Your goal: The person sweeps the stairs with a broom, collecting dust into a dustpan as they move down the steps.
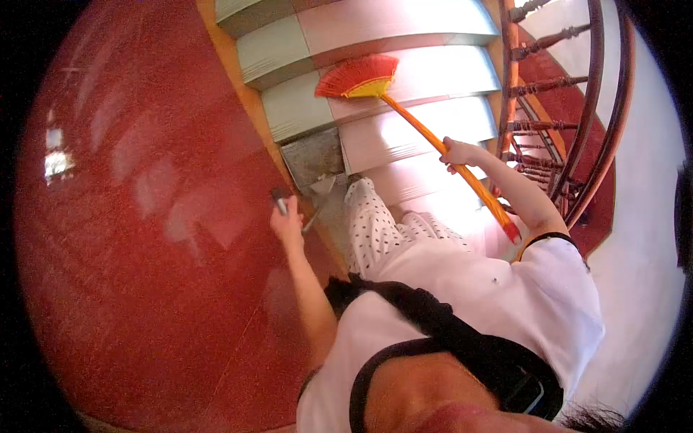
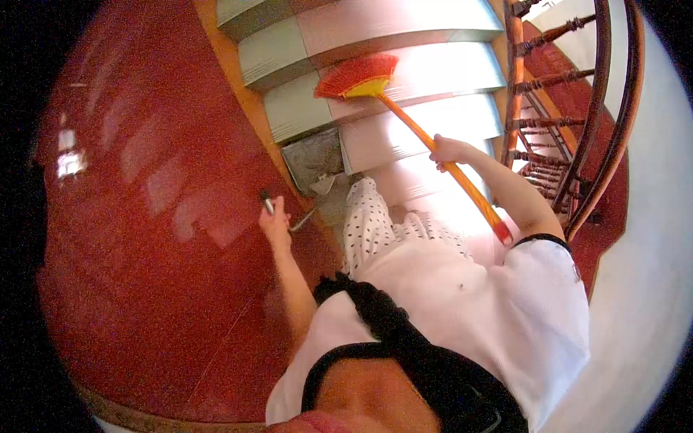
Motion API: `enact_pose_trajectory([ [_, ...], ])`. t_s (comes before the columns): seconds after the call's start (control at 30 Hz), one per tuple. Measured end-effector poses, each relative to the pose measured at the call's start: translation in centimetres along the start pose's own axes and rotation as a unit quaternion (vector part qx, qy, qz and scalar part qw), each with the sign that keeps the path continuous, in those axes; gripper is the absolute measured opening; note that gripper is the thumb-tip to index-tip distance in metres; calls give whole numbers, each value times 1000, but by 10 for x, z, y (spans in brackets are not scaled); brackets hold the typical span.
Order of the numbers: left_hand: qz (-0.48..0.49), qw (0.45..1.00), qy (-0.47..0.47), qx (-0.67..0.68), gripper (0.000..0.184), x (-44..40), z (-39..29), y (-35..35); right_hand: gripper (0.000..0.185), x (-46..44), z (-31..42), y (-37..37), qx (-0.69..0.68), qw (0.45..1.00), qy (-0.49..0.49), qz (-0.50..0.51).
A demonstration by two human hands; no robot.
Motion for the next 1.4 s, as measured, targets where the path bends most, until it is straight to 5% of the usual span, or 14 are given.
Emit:
enact_pose_trajectory([
  [0.2, -76, 995, -48, -36, 20, 7, -6, 16, 54, -43, -34, -39, 176, 964, 162, -116],
  [0.27, -91, 991, -91, -33, 20, 6, 0, 30, 52, -35, -47, -81, 198, 963, 174, -52],
  [0.43, -46, 992, -117, 16, 23, 15, 1, 33, 43, 36, -102, -127, 130, 977, 120, 122],
  [0.63, -120, 987, -98, 33, 21, 36, 15, 61, 41, 89, -180, -96, -111, 989, 44, 82],
  [0.7, -95, 987, -116, 59, 20, 41, 11, 63, 30, 87, -217, -74, -360, 932, 14, 19],
  [0.8, -111, 985, -108, 73, 19, 52, 15, 68, 16, 73, -229, -41, -476, 878, 34, -28],
  [0.9, -108, 992, -53, 25, 17, 63, 31, 57, 8, -7, -232, -4, -678, 718, 91, 128],
  [1.0, -139, 989, -42, 33, 17, 81, 47, 55, 10, -55, -190, 66, -665, 700, 238, 107],
  [1.07, -115, 992, -42, 15, 17, 84, 64, 49, 10, -77, -149, 95, -671, 692, 236, 123],
  [1.1, -126, 991, -40, 15, 17, 90, 72, 51, 10, -87, -126, 89, -678, 701, 160, 153],
  [1.17, -114, 993, -15, 41, 21, 98, 88, 48, 5, -130, -109, 70, -598, 800, 42, 2],
  [1.23, -107, 992, -23, 57, 21, 99, 101, 45, 8, -275, -142, 34, -454, 889, 38, -41],
  [1.27, -110, 991, -9, 70, 21, 100, 107, 41, 5, -159, -95, -10, -446, 892, 40, -64],
  [1.4, -76, 994, 10, 84, 19, 86, 136, 40, 5, -101, -56, -129, -294, 955, -8, 41],
])
Point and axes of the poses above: each hand's wrist, its own x-axis away from the middle knuckle, its own y-axis out of the back of the hand, z = x × y, the point moved 9 cm from there along -x, towards the middle knuckle, and after that the axes turned 9 degrees about -y, right-handed, at the moved point
